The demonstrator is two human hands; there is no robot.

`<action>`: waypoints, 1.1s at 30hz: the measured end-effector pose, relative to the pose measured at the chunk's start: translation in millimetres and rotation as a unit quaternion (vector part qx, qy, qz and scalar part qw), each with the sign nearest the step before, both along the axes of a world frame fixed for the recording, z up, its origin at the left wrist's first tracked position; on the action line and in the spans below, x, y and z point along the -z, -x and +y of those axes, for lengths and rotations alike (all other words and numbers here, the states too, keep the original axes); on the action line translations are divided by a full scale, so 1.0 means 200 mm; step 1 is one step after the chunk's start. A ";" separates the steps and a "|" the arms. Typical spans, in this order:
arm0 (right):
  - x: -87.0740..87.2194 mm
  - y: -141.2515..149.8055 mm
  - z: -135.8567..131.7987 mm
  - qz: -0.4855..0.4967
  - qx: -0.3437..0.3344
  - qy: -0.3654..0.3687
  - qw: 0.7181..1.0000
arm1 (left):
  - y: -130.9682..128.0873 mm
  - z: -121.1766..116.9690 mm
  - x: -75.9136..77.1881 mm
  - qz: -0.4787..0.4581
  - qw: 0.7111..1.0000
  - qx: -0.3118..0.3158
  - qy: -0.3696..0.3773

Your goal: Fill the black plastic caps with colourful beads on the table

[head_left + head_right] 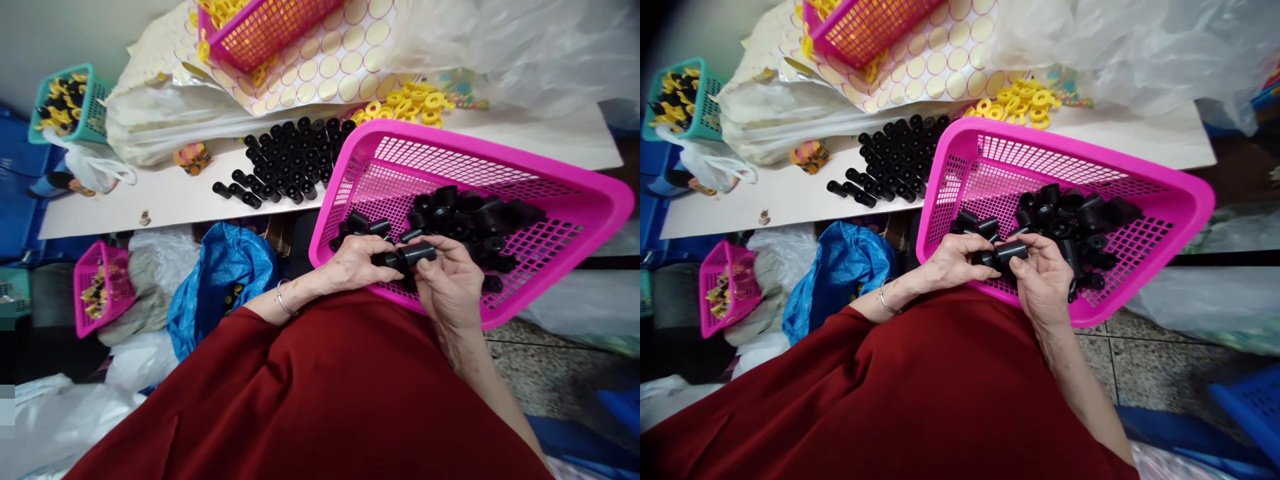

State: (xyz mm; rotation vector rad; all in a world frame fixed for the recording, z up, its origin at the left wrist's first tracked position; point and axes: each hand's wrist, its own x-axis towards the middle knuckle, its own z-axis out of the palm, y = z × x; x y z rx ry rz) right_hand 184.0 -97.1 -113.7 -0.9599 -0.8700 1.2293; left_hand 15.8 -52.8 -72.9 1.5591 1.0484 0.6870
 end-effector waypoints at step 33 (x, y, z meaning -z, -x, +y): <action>0.00 0.01 -0.03 -0.035 -0.024 0.018 0.999 | 0.08 -0.05 0.03 0.248 0.848 0.137 -0.449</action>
